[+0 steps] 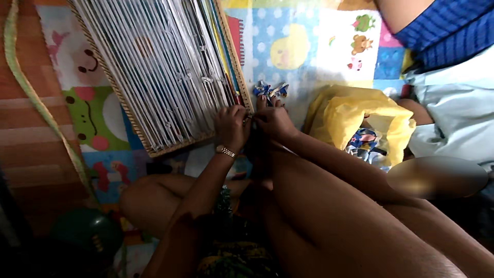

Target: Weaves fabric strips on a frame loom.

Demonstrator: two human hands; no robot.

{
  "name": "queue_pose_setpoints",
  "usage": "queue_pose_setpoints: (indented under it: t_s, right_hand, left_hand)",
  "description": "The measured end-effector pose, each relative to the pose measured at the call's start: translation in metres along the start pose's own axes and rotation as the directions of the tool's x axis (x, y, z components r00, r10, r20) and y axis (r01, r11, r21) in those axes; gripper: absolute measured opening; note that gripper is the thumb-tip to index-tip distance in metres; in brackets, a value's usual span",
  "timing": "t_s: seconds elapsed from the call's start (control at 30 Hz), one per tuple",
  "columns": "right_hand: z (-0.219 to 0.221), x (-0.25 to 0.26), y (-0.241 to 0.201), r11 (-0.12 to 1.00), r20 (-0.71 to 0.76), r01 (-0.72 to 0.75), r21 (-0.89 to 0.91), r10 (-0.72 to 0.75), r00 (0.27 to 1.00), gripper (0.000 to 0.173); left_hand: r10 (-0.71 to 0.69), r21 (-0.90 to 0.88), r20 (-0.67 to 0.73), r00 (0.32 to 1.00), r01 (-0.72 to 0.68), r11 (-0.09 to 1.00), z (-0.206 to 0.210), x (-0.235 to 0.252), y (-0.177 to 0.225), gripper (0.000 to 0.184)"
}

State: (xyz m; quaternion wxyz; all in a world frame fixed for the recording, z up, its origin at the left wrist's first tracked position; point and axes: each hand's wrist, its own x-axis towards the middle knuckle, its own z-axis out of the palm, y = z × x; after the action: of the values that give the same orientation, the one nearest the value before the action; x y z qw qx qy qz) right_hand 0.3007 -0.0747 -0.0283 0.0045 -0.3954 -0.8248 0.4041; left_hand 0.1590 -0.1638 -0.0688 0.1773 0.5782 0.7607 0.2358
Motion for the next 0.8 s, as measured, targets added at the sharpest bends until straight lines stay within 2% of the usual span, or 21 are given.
queue_pose_setpoints:
  t_s: [0.07,0.2,0.27,0.43,0.6,0.73,0.8]
  right_hand:
    - [0.003,-0.002,0.003,0.983,-0.008,0.131,-0.130,-0.134,0.991,0.021]
    - [0.006,-0.001,-0.001,0.954,-0.019,0.223,-0.199,-0.232,0.973,0.020]
    - [0.007,0.001,-0.008,0.952,0.022,0.236,-0.197,-0.236,0.971,0.018]
    - [0.007,0.000,-0.011,0.994,0.033,0.092,0.054,-0.094,0.995,0.019]
    - [0.006,-0.009,-0.002,0.984,0.044,0.078,0.162,-0.086,0.995,0.024]
    - [-0.004,-0.011,-0.007,0.961,0.249,-0.171,0.218,0.115,0.962,0.026]
    - [-0.005,-0.005,-0.008,0.960,0.360,-0.246,0.134,0.184,0.914,0.024]
  left_hand:
    - [-0.005,-0.005,0.012,1.000,0.005,1.000,-0.001,0.000,0.000,0.018]
    - [0.006,-0.020,0.006,1.000,-0.006,1.000,0.000,-0.001,0.000,0.022]
    - [0.018,-0.005,-0.013,1.000,-0.019,1.000,0.000,-0.001,0.001,0.022]
    - [0.054,0.025,-0.015,0.998,-0.054,0.998,0.001,-0.003,-0.003,0.020]
    - [0.067,0.017,0.026,0.997,-0.068,0.998,-0.002,-0.004,-0.004,0.025]
    - [0.077,0.019,0.066,0.995,-0.078,0.997,-0.005,-0.004,-0.003,0.029]
    - [0.098,0.020,0.075,0.992,-0.100,0.995,-0.004,-0.006,-0.005,0.031]
